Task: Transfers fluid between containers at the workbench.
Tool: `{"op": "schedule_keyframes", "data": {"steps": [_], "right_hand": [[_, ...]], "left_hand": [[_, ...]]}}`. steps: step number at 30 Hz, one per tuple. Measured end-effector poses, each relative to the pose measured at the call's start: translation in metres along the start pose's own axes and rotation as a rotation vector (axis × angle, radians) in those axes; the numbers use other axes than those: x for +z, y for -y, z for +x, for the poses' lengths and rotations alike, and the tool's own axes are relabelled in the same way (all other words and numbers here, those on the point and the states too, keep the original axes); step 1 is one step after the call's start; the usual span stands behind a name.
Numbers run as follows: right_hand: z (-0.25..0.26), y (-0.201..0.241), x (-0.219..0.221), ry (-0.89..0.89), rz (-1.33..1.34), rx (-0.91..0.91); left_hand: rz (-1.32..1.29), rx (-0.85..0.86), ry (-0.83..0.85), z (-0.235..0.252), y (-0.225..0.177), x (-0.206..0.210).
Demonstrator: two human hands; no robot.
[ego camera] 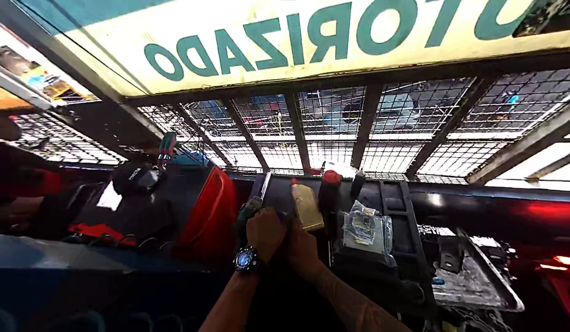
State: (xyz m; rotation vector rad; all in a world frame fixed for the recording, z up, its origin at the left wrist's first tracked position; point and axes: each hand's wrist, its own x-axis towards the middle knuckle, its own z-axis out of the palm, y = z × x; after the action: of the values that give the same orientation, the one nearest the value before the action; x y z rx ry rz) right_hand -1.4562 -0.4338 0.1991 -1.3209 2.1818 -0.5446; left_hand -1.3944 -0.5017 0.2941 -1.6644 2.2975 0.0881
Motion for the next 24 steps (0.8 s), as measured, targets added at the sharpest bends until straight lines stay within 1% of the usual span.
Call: {"op": "schedule_keyframes", "data": {"steps": [1, 2, 3, 5, 6, 7, 8, 10, 11, 14, 17, 20, 22, 24], "right_hand": [[-0.001, -0.001, -0.001, 0.014, -0.01, -0.01], [-0.003, -0.003, -0.003, 0.039, -0.014, -0.016], [-0.004, -0.006, -0.007, 0.07, -0.011, -0.012], [-0.005, -0.009, -0.018, 0.086, 0.006, -0.015], [-0.005, -0.01, -0.025, 0.046, 0.04, -0.039], [-0.004, -0.009, -0.032, -0.018, 0.068, -0.087], [0.0, -0.007, -0.041, -0.072, 0.073, -0.142], [0.01, 0.003, -0.056, -0.093, -0.001, -0.226], [0.016, 0.01, -0.06, -0.071, -0.067, -0.249], [0.03, 0.034, -0.066, -0.023, -0.288, -0.294], [0.036, 0.054, -0.067, 0.013, -0.435, -0.276], [0.034, 0.071, -0.067, 0.058, -0.545, -0.159], [0.033, 0.078, -0.068, 0.102, -0.589, -0.069], [0.032, 0.078, -0.066, 0.117, -0.618, -0.074]], "left_hand": [[0.005, -0.019, -0.012, -0.003, 0.003, -0.004], [-0.013, -0.019, -0.063, -0.008, 0.008, -0.007], [-0.061, -0.002, -0.161, -0.014, 0.016, -0.009], [-0.183, 0.069, -0.458, -0.018, 0.043, -0.002], [-0.233, 0.09, -0.52, -0.017, 0.057, 0.002], [-0.28, 0.082, -0.499, -0.012, 0.069, 0.008], [-0.314, 0.045, -0.428, -0.004, 0.078, 0.014], [-0.375, -0.051, -0.233, 0.013, 0.09, 0.026], [-0.434, -0.067, -0.192, 0.02, 0.093, 0.032], [-0.561, -0.014, -0.25, 0.039, 0.091, 0.04], [-0.603, 0.044, -0.316, 0.07, 0.08, 0.038], [-0.595, 0.032, -0.396, 0.119, 0.064, 0.032], [-0.615, -0.018, -0.368, 0.153, 0.052, 0.019], [-0.616, -0.027, -0.381, 0.181, 0.045, 0.013]]}}
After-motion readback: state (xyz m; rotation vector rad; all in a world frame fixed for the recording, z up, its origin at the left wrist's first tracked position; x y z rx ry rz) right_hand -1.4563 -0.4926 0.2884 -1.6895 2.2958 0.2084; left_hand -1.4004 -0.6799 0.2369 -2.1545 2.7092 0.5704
